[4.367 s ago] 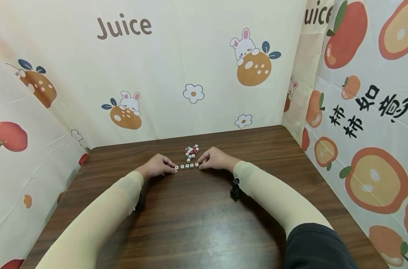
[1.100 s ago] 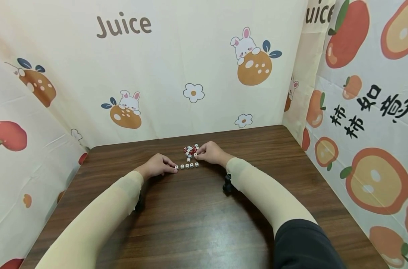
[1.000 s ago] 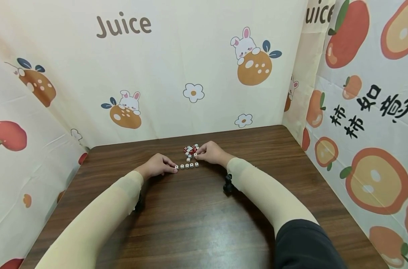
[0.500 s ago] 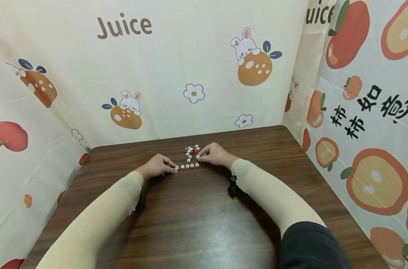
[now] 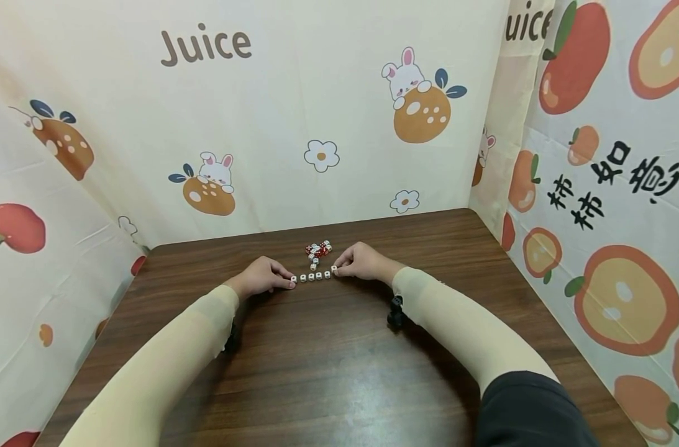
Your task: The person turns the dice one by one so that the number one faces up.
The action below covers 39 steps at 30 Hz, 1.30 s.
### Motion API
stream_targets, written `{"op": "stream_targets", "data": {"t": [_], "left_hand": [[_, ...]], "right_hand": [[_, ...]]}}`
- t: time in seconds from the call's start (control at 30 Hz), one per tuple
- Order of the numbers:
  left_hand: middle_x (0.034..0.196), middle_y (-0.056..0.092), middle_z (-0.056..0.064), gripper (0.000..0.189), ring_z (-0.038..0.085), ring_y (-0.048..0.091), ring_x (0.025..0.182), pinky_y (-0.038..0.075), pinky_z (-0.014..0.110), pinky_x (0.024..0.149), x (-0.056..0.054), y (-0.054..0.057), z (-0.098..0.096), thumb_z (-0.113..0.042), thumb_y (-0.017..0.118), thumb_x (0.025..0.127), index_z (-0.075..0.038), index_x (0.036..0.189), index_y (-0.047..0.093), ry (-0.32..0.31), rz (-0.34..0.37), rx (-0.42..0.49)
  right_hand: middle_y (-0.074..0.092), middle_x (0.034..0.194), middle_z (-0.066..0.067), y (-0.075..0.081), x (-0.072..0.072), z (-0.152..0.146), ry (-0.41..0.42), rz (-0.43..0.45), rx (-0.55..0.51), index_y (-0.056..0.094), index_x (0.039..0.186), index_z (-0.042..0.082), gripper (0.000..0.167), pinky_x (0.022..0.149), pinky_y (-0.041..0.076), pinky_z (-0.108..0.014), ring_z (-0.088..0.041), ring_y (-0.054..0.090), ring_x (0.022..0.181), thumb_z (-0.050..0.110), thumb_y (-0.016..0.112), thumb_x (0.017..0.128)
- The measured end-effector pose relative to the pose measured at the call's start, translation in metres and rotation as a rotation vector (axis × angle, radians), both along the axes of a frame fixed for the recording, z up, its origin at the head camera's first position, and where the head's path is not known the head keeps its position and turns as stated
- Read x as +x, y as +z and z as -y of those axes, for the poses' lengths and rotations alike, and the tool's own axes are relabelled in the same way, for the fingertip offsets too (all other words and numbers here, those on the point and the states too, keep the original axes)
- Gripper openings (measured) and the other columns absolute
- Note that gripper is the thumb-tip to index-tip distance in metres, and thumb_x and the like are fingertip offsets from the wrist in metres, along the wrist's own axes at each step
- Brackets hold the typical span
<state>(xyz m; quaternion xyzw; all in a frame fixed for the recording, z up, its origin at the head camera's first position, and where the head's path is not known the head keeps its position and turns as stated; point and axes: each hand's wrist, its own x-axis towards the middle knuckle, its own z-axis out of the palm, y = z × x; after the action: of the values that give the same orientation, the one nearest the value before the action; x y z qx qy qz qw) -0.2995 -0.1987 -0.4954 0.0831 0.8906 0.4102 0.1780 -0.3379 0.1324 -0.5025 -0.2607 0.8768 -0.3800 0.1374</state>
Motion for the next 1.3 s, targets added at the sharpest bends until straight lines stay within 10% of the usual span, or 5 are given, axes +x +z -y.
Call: {"op": "stream_targets", "data": {"t": [1.3], "left_hand": [[0.119, 0.086, 0.007, 0.020, 0.011, 0.059, 0.072, 0.054, 0.027, 0.065, -0.0007, -0.0021, 0.0010, -0.023, 0.096, 0.094, -0.010, 0.109, 0.092, -0.003, -0.014, -0.010]], "right_hand": [[0.077, 0.077, 0.008, 0.0003, 0.0076, 0.0024, 0.012, -0.088, 0.094, 0.092, 0.102, 0.013, 0.009, 0.072, 0.051, -0.025, -0.005, 0.060, 0.071, 0.018, 0.085, 0.098]]}}
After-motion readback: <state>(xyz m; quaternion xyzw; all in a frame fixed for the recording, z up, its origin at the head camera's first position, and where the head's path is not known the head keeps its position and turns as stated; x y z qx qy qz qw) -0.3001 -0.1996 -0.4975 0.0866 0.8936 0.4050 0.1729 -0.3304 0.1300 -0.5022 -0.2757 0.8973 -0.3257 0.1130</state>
